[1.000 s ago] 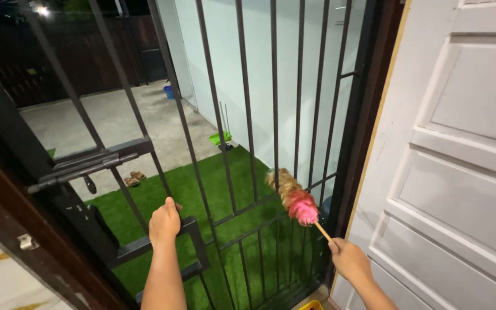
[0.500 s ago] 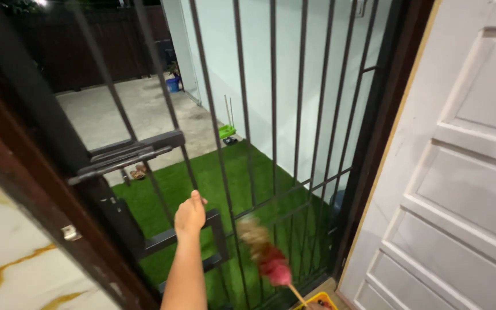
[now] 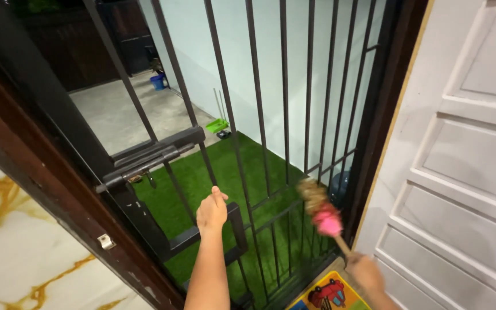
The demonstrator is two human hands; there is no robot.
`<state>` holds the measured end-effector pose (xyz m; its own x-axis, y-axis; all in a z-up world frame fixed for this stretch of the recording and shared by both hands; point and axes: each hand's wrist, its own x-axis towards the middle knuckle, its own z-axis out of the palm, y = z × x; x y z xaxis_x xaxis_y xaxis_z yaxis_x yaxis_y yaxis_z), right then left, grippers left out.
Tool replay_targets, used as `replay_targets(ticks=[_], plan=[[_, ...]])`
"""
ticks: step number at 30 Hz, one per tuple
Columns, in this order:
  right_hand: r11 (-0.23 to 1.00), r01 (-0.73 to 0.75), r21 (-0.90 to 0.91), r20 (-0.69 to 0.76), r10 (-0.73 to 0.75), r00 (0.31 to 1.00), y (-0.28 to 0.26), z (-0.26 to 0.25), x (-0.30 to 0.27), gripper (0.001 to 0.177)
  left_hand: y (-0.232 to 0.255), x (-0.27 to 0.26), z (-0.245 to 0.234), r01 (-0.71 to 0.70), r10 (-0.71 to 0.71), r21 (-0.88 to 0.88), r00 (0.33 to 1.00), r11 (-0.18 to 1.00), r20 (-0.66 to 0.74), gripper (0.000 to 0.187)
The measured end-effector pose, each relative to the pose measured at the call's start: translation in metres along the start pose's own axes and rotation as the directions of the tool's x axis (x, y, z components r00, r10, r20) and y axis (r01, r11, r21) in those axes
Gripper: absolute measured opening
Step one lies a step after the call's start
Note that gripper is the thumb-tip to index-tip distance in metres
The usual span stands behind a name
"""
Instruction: Dusting a white wooden door and a black metal gate using a handheld duster.
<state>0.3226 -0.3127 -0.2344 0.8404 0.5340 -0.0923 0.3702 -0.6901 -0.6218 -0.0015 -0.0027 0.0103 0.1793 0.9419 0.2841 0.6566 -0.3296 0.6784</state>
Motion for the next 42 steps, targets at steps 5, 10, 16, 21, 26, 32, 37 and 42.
replay_targets(ticks=[5, 10, 16, 21, 26, 32, 37, 42], plan=[[0.980, 0.186, -0.075, 0.046, -0.183, 0.982, -0.015, 0.035, -0.084, 0.028, 0.000, -0.001, 0.000, -0.007, 0.007, 0.016, 1.000, 1.000, 0.029, 0.075], [0.987, 0.147, 0.062, -0.163, -0.135, 0.977, -0.011, 0.003, -0.105, 0.027, 0.003, -0.006, -0.006, -0.014, 0.014, -0.015, 0.998, 1.000, 0.055, 0.076], [0.770, 0.499, 0.397, -0.417, -0.333, 0.846, -0.020, 0.050, -0.150, 0.023, -0.001, 0.003, 0.002, -0.006, 0.006, -0.010, 0.998, 1.000, 0.057, 0.077], [0.918, 0.322, 0.231, -0.088, -0.310, 0.947, -0.036, 0.079, -0.159, 0.023, 0.002, -0.002, -0.003, -0.012, 0.013, -0.027, 0.998, 1.000, 0.054, 0.075], [0.862, 0.493, 0.116, -0.237, -0.458, 0.857, -0.005, 0.101, -0.136, 0.022, 0.001, 0.005, 0.000, -0.017, 0.019, -0.036, 0.999, 0.999, 0.042, 0.074], [0.896, 0.404, 0.183, -0.046, -0.403, 0.914, 0.026, 0.114, -0.134, 0.025, 0.001, -0.001, -0.002, -0.004, 0.005, -0.020, 0.998, 1.000, 0.056, 0.075], [0.800, 0.574, 0.173, -0.545, -0.408, 0.733, 0.084, 0.160, -0.098, 0.018, 0.001, 0.003, 0.000, -0.009, 0.009, -0.002, 0.998, 1.000, 0.063, 0.076], [0.469, 0.765, 0.442, -0.567, -0.514, 0.643, 0.151, 0.217, -0.015, 0.021, 0.001, 0.002, 0.003, 0.020, -0.020, -0.008, 0.999, 1.000, 0.026, 0.073]])
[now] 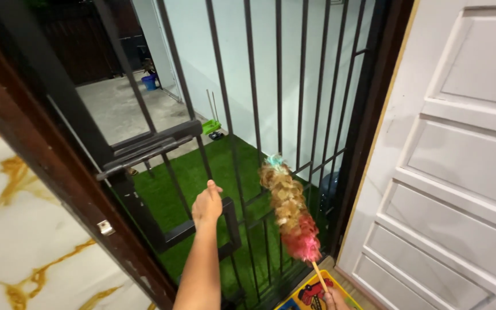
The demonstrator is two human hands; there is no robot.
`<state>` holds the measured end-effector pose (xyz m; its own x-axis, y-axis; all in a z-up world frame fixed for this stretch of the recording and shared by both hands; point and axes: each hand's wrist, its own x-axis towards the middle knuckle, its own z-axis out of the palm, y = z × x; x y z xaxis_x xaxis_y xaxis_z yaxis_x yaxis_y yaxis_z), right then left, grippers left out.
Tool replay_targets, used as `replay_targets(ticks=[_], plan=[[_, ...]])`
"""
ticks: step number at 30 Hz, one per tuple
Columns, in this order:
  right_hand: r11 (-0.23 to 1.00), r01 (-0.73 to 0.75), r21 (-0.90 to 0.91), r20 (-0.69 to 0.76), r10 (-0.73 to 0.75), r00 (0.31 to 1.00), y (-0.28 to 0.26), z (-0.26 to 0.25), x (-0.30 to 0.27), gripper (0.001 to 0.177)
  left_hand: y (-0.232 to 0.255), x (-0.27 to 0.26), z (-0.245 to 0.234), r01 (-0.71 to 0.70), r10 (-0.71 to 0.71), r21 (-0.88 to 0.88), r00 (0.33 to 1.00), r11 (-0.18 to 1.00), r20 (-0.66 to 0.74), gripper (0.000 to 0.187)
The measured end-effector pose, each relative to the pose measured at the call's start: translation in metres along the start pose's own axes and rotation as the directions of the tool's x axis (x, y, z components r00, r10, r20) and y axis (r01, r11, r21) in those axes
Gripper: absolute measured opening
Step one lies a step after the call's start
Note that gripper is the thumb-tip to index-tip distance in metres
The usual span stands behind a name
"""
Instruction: Dusting a white wooden door and a black metal gate using a handheld duster.
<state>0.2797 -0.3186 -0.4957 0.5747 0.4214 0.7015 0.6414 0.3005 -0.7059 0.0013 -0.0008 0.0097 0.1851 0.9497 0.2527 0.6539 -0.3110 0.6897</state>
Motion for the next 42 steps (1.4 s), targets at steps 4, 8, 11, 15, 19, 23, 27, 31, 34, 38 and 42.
replay_targets(ticks=[4, 8, 11, 15, 19, 23, 27, 31, 34, 38, 42], plan=[[0.930, -0.364, -0.052, -0.032, 0.363, 0.931, -0.008, -0.016, 0.004, 0.021, 0.014, -0.022, -0.011, -0.112, 0.122, 0.074, 0.981, 0.991, -0.147, 0.054], [0.853, -0.483, -0.200, -0.136, 0.464, 0.875, -0.109, -0.036, 0.113, 0.026, 0.008, -0.041, 0.014, -0.483, 0.447, 0.058, 0.750, 0.874, -0.487, 0.056], [0.903, -0.362, -0.232, -0.091, 0.351, 0.932, -0.151, -0.053, 0.182, 0.029, 0.027, -0.057, 0.034, -0.390, 0.517, 0.345, 0.558, 0.854, -0.649, 0.068], [0.867, -0.306, -0.393, 0.100, 0.371, 0.923, -0.172, -0.073, 0.233, 0.025, 0.069, -0.053, 0.072, -0.560, 0.646, 0.335, 0.569, 0.758, -0.509, 0.069], [0.805, -0.427, -0.412, 0.069, 0.495, 0.866, -0.166, -0.096, 0.252, 0.024, 0.138, -0.034, 0.092, -0.572, 0.590, 0.194, 0.668, 0.797, -0.453, 0.074], [0.784, -0.381, -0.491, 0.126, 0.496, 0.859, -0.134, -0.116, 0.266, 0.024, 0.172, -0.012, 0.114, -0.478, 0.489, 0.160, 0.719, 0.864, -0.494, 0.072], [0.838, -0.466, -0.283, 0.022, 0.491, 0.871, -0.140, -0.125, 0.312, 0.024, 0.189, 0.006, 0.127, -0.431, 0.347, 0.060, 0.628, 0.900, -0.697, 0.070], [0.875, -0.332, -0.352, 0.176, 0.410, 0.895, -0.108, -0.127, 0.343, 0.025, 0.162, 0.047, 0.144, -0.230, 0.079, -0.139, 0.736, 0.963, -0.672, 0.035], [0.884, -0.151, -0.442, 0.396, 0.343, 0.852, -0.034, -0.132, 0.323, 0.022, 0.129, 0.070, 0.158, -0.300, 0.184, -0.079, 0.748, 0.951, -0.638, 0.041], [0.754, -0.379, -0.536, 0.268, 0.578, 0.771, -0.082, -0.136, 0.344, 0.025, 0.134, 0.069, 0.156, -0.188, 0.031, -0.205, 0.804, 0.960, -0.594, 0.047], [0.774, -0.413, -0.480, 0.306, 0.589, 0.748, -0.058, -0.144, 0.353, 0.025, 0.140, 0.061, 0.152, -0.161, -0.017, -0.267, 0.828, 0.950, -0.561, 0.046]])
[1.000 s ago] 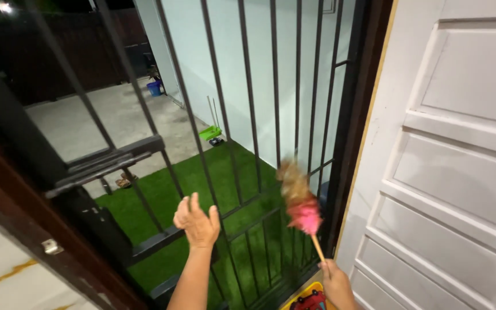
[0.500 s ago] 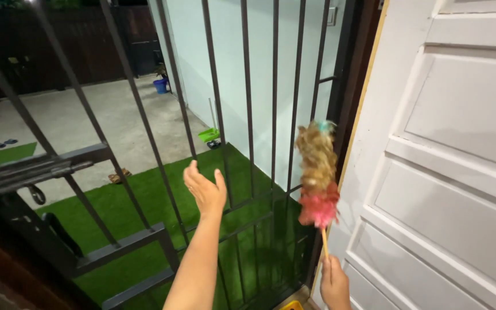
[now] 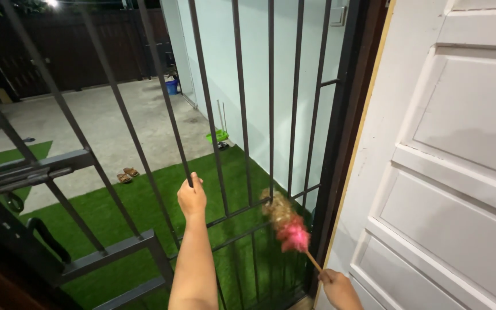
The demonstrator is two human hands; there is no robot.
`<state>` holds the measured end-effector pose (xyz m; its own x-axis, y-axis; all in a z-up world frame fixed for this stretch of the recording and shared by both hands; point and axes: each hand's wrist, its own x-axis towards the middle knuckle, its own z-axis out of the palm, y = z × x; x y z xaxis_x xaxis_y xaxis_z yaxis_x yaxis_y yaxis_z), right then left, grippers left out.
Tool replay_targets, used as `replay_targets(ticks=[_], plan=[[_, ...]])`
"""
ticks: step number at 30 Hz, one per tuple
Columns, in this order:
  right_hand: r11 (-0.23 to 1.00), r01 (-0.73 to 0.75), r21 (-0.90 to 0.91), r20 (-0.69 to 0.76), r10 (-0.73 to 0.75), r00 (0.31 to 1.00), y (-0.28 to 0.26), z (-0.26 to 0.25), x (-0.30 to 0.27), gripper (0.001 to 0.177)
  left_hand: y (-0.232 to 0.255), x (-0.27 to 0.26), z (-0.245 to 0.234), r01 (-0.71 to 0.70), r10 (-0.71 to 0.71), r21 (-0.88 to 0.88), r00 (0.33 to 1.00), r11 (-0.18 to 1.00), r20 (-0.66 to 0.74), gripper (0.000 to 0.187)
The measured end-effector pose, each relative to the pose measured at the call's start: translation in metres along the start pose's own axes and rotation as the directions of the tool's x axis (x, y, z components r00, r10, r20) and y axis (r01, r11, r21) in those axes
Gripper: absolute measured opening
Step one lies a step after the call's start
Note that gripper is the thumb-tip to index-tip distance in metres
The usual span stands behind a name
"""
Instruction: Dusting a white wooden door and a black metal gate using a handheld duster.
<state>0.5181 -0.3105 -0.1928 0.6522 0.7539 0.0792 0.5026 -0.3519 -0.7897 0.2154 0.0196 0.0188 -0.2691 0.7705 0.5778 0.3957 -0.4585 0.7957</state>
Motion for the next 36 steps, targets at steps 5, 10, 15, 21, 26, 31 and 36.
replay_targets(ticks=[5, 10, 15, 21, 26, 31, 36], plan=[[0.960, -0.182, -0.212, -0.083, 0.168, 0.982, -0.029, -0.038, -0.001, 0.027, -0.002, -0.002, 0.004, -0.023, 0.025, 0.028, 0.997, 0.999, -0.076, 0.045], [0.992, 0.070, -0.105, 0.012, -0.069, 0.998, 0.000, -0.027, 0.004, 0.023, -0.004, -0.002, 0.006, -0.073, 0.076, 0.032, 0.992, 0.997, -0.105, 0.043], [0.996, -0.030, -0.086, -0.180, 0.014, 0.984, 0.093, -0.012, 0.014, 0.025, -0.009, 0.000, 0.009, -0.095, 0.099, 0.041, 0.989, 0.995, -0.107, 0.043], [0.992, 0.014, -0.123, -0.284, -0.049, 0.958, 0.026, -0.034, 0.010, 0.030, -0.005, -0.006, 0.005, -0.063, 0.067, 0.061, 0.995, 0.996, -0.073, 0.042], [0.910, -0.231, -0.344, -0.144, 0.192, 0.971, -0.035, -0.068, 0.026, 0.035, -0.010, -0.004, 0.006, -0.071, 0.074, 0.053, 0.995, 0.996, -0.069, 0.041], [0.908, -0.210, -0.362, -0.049, 0.207, 0.977, -0.043, -0.077, 0.031, 0.041, -0.015, -0.003, 0.011, -0.067, 0.071, 0.065, 0.996, 0.996, -0.057, 0.040], [0.877, -0.274, -0.395, -0.065, 0.271, 0.960, -0.064, -0.085, 0.026, 0.035, -0.009, -0.002, 0.009, -0.039, 0.041, 0.045, 0.999, 0.998, -0.034, 0.039]])
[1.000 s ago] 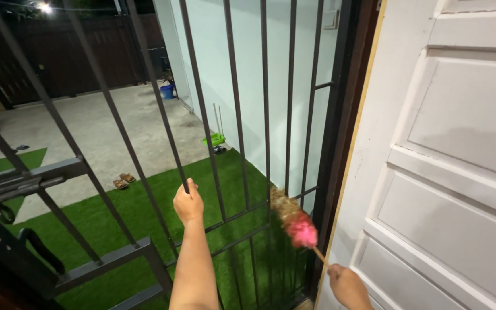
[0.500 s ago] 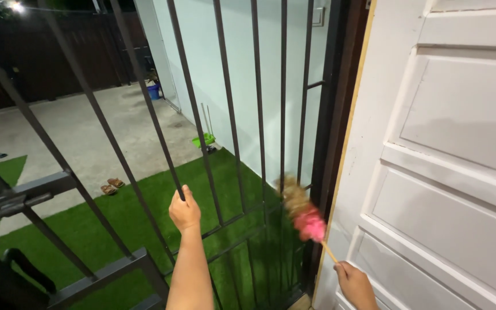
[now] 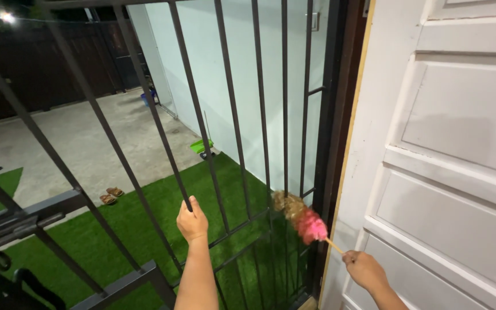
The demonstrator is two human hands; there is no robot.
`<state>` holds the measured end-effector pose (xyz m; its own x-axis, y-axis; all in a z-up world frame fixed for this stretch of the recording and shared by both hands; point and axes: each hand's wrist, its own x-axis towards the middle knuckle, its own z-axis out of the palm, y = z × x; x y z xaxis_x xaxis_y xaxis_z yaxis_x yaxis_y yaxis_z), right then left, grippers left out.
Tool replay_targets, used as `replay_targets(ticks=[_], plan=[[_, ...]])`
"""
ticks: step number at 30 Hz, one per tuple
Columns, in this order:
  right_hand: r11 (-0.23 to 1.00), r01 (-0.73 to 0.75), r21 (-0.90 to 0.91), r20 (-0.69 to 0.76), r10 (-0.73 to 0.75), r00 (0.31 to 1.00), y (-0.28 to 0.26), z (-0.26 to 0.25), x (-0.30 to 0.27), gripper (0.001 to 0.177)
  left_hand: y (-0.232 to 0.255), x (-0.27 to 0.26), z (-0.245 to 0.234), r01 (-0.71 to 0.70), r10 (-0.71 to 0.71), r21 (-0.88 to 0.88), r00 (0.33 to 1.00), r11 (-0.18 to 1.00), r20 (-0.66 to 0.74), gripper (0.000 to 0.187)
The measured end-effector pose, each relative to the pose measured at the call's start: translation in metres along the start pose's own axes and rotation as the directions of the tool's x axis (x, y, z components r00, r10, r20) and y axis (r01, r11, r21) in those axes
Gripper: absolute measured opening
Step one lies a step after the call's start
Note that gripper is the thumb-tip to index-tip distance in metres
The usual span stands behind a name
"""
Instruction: Dusting a white wooden door and a black metal gate using a handheld duster.
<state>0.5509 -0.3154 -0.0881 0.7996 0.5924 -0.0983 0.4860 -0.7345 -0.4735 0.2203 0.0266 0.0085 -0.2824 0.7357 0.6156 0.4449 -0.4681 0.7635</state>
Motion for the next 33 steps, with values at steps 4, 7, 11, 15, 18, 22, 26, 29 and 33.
replay_targets(ticks=[4, 7, 11, 15, 18, 22, 26, 29, 33], plan=[[0.999, -0.041, -0.025, -0.043, 0.039, 0.998, 0.001, -0.005, -0.027, 0.037, -0.001, -0.003, -0.004, -0.049, 0.049, -0.006, 0.999, 0.999, 0.001, 0.040], [0.971, 0.129, 0.203, -0.344, -0.053, 0.938, 0.023, 0.017, -0.018, 0.032, -0.005, -0.003, -0.001, -0.025, 0.025, -0.003, 1.000, 1.000, 0.003, 0.041], [0.931, 0.254, 0.261, -0.545, -0.075, 0.835, 0.027, 0.021, -0.001, 0.031, -0.006, -0.005, 0.000, -0.063, 0.063, -0.005, 0.998, 0.998, -0.020, 0.040], [0.925, 0.175, 0.338, -0.407, -0.025, 0.913, 0.006, 0.021, 0.032, 0.032, -0.002, -0.002, 0.000, -0.060, 0.060, 0.008, 0.998, 0.998, -0.027, 0.039], [0.914, 0.206, 0.350, -0.255, -0.119, 0.960, 0.025, 0.046, 0.070, 0.031, -0.004, -0.004, -0.001, -0.070, 0.070, 0.004, 0.997, 0.998, -0.037, 0.038], [0.999, -0.054, -0.002, -0.114, 0.053, 0.992, 0.001, 0.022, 0.053, 0.033, -0.002, -0.004, -0.002, -0.031, 0.031, 0.009, 0.999, 0.999, -0.031, 0.037], [0.998, -0.065, 0.010, -0.118, 0.065, 0.991, -0.007, 0.022, 0.047, 0.035, -0.001, -0.004, -0.003, -0.051, 0.051, -0.001, 0.998, 0.999, -0.037, 0.037], [0.992, -0.008, 0.126, -0.007, 0.009, 1.000, -0.005, 0.016, 0.049, 0.035, -0.007, -0.004, 0.001, -0.025, 0.025, 0.028, 0.999, 0.999, -0.031, 0.038], [0.997, -0.037, 0.062, -0.107, 0.044, 0.993, -0.002, 0.013, 0.054, 0.036, -0.008, -0.005, 0.001, -0.056, 0.059, 0.059, 0.997, 0.997, -0.052, 0.039]])
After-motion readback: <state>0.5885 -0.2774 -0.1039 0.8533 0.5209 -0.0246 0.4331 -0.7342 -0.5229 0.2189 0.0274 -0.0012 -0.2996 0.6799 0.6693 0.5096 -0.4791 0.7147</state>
